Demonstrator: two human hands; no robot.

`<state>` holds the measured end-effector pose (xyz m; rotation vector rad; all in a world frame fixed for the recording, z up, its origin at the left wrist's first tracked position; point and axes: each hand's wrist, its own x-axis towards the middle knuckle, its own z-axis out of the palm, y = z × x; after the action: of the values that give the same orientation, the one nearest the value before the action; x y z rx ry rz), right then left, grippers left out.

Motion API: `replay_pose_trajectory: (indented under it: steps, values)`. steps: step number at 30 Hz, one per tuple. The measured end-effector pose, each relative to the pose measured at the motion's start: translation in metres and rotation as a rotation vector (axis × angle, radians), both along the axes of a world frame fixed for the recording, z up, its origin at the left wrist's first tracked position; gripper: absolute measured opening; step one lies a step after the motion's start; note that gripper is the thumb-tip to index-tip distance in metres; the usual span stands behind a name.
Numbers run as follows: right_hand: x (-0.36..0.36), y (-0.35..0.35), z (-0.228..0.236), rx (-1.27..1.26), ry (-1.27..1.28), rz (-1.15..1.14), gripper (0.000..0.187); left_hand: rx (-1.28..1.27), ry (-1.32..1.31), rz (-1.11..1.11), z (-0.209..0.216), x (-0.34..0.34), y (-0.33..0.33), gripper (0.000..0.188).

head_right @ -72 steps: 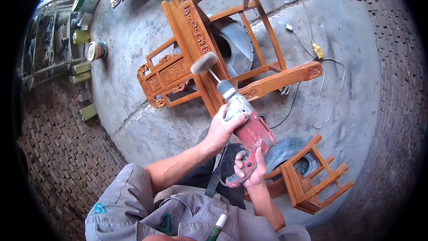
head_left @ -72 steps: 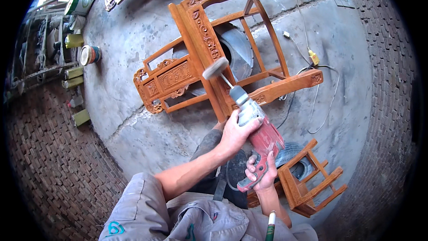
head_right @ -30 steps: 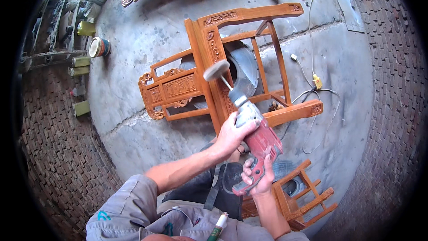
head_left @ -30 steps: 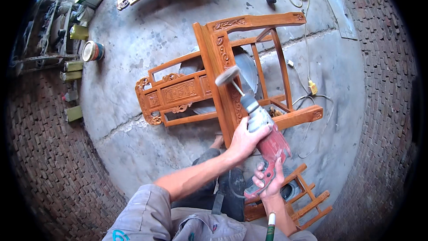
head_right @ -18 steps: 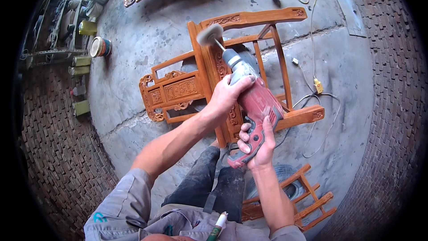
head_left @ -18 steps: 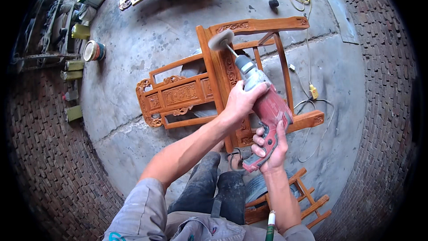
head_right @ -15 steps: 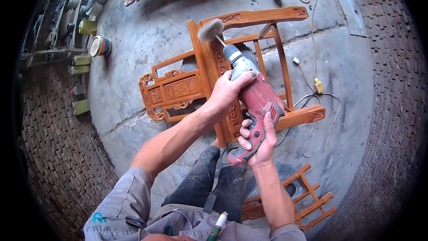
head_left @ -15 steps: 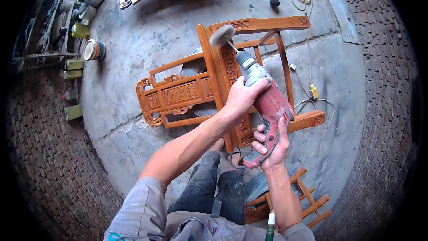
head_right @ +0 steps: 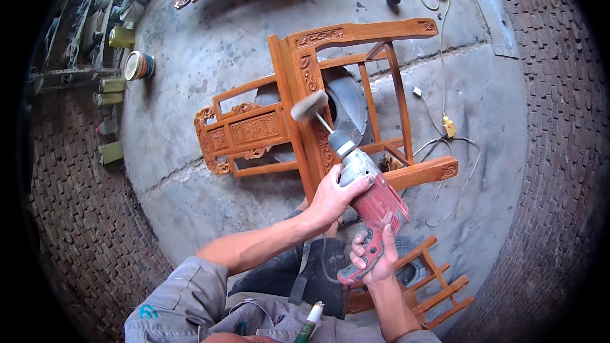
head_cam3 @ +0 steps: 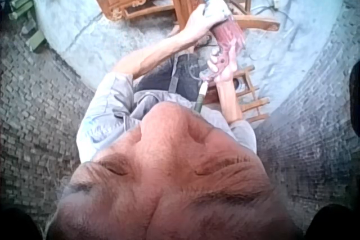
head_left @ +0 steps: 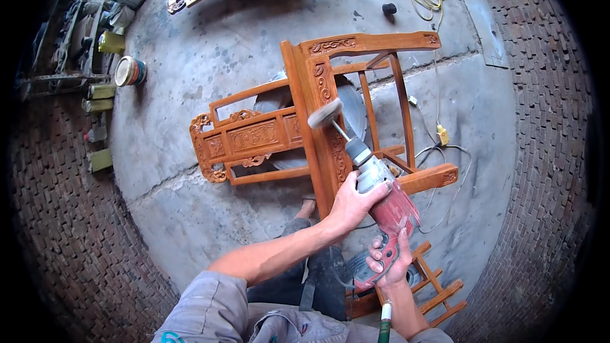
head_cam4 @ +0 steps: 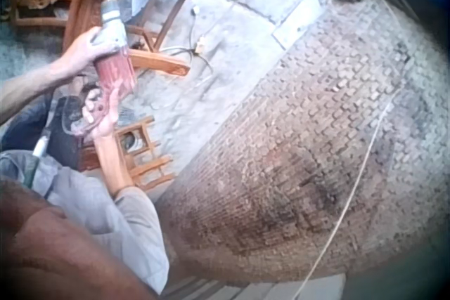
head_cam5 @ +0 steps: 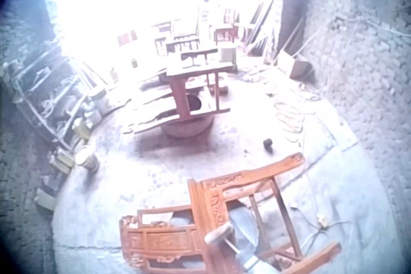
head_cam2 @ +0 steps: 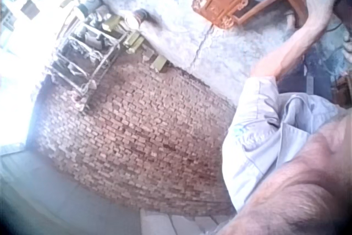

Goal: The person uses a power drill with a polishing attachment to smooth and polish the surface of an intricately carved wooden chair. They systematically move the tool across the seat, backrest, and legs, repositioning the chair to access different areas.

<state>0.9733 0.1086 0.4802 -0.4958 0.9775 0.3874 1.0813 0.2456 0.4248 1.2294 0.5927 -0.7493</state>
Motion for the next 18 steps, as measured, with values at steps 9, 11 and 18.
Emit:
replay_pose_trajectory:
  steps: [9,11,18]
  values:
    - [0.074,0.034,-0.026,0.055,-0.150,-0.011,0.054,-0.001,-0.149,-0.012,-0.018,0.076,0.025,0.061]
    - [0.085,0.041,-0.028,0.045,-0.168,-0.024,0.055,-0.029,-0.143,0.031,-0.016,0.086,0.027,0.062]
    - [0.113,0.050,-0.034,0.004,-0.218,-0.058,0.052,0.005,-0.181,-0.012,-0.030,0.117,0.029,0.058]
